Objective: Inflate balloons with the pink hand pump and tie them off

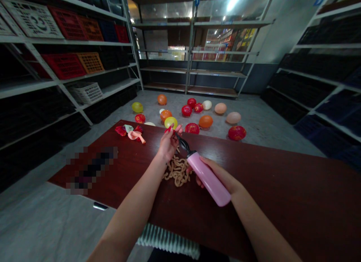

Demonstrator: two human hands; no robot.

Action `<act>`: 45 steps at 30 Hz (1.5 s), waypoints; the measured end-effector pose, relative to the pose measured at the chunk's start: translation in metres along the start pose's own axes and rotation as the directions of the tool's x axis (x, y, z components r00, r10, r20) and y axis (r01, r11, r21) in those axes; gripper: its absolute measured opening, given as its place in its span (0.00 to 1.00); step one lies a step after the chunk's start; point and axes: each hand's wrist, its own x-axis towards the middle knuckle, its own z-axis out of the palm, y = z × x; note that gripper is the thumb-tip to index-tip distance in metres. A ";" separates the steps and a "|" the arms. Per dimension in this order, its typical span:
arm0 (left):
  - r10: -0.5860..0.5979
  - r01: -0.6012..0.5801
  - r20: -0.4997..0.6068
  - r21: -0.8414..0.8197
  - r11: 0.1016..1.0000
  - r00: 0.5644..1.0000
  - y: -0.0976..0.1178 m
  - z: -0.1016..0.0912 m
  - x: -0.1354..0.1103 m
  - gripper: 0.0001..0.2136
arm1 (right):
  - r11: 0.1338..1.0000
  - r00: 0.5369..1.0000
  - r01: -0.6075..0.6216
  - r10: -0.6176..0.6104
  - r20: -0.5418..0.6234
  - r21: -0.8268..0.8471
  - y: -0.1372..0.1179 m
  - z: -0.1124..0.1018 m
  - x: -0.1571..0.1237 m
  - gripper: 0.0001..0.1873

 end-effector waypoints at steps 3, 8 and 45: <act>0.023 -0.023 0.002 0.010 1.000 1.000 0.001 0.002 -0.002 0.10 | 0.999 1.000 0.014 -0.014 0.002 0.031 0.001 -0.001 0.001 0.26; 0.047 -0.047 -0.005 0.057 0.997 0.999 0.002 0.004 -0.003 0.10 | 0.999 0.999 -0.005 0.007 -0.031 0.038 0.002 -0.001 0.002 0.25; -0.031 0.018 0.066 0.187 0.982 0.997 -0.028 0.024 -0.029 0.15 | 0.999 1.000 0.018 -0.018 -0.003 0.039 0.006 -0.012 0.004 0.28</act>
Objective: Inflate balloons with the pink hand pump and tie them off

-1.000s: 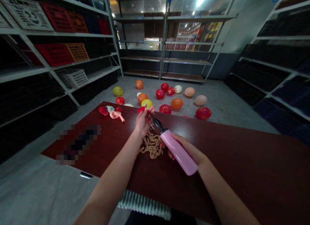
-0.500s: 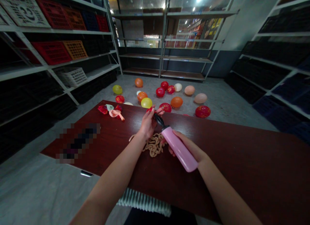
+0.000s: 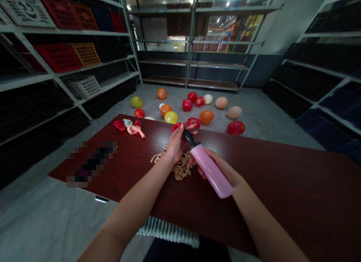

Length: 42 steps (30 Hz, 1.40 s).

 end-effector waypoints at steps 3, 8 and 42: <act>-0.026 0.026 0.030 0.009 1.000 0.999 0.001 0.001 -0.001 0.13 | 1.000 1.000 0.004 -0.004 -0.008 0.010 -0.001 0.000 0.000 0.28; -0.043 0.043 0.022 0.024 0.999 0.999 0.007 -0.004 0.006 0.14 | 1.000 1.000 0.013 -0.013 -0.007 -0.021 -0.004 0.004 -0.001 0.29; -0.216 0.227 0.070 -0.372 0.900 0.974 0.048 -0.007 0.002 0.22 | 0.714 0.994 0.078 -0.105 0.003 -0.696 -0.018 0.011 -0.014 0.32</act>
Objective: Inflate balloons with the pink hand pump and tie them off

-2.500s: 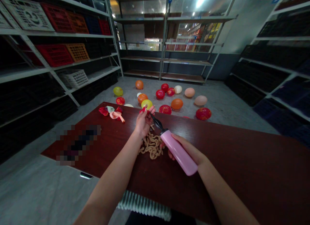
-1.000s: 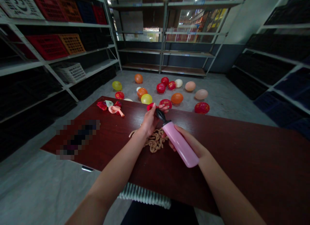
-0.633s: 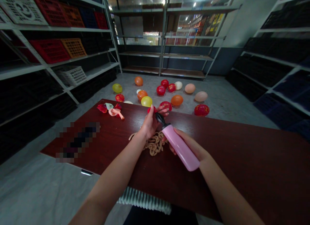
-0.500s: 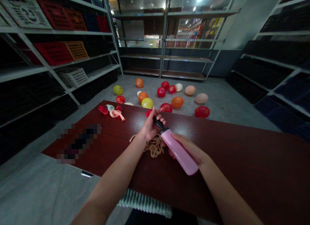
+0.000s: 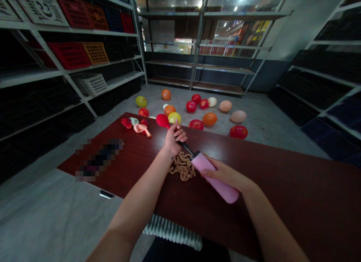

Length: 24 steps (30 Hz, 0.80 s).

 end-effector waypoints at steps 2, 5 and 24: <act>0.025 -0.025 0.011 -0.003 1.000 1.000 0.003 0.002 -0.001 0.22 | 0.994 0.998 0.054 -0.056 -0.017 -0.094 0.000 -0.003 -0.001 0.33; 0.091 -0.091 0.007 0.013 0.996 0.996 0.007 0.004 -0.002 0.21 | 0.976 0.995 0.064 -0.079 -0.069 -0.206 0.004 -0.005 0.000 0.36; 0.492 -0.484 -0.235 0.095 0.870 0.838 0.044 -0.007 0.005 0.24 | 0.407 0.820 -0.238 -0.403 -0.407 -0.882 0.021 -0.026 0.006 0.21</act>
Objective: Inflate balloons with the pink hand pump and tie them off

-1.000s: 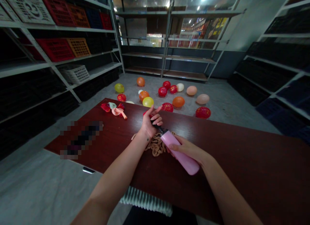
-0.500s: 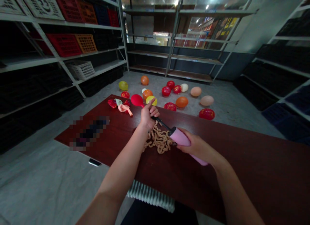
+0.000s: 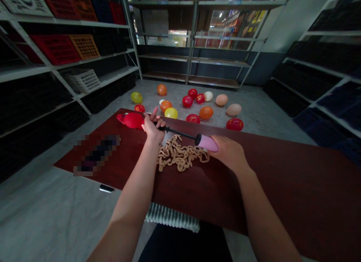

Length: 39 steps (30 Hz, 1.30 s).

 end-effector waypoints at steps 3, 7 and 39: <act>0.027 -0.027 0.011 -0.025 0.999 1.000 0.003 0.002 -0.004 0.26 | 0.997 0.997 0.004 -0.010 -0.081 -0.081 0.005 0.000 -0.003 0.20; 0.044 -0.040 0.073 -0.051 0.998 0.996 -0.002 0.003 -0.014 0.26 | 0.990 0.991 -0.076 0.061 -0.118 -0.123 0.008 0.002 -0.008 0.19; -0.009 0.003 0.036 0.183 0.983 0.999 -0.062 0.002 -0.049 0.23 | 0.998 0.996 -0.069 0.069 -0.054 0.002 -0.050 0.017 -0.010 0.24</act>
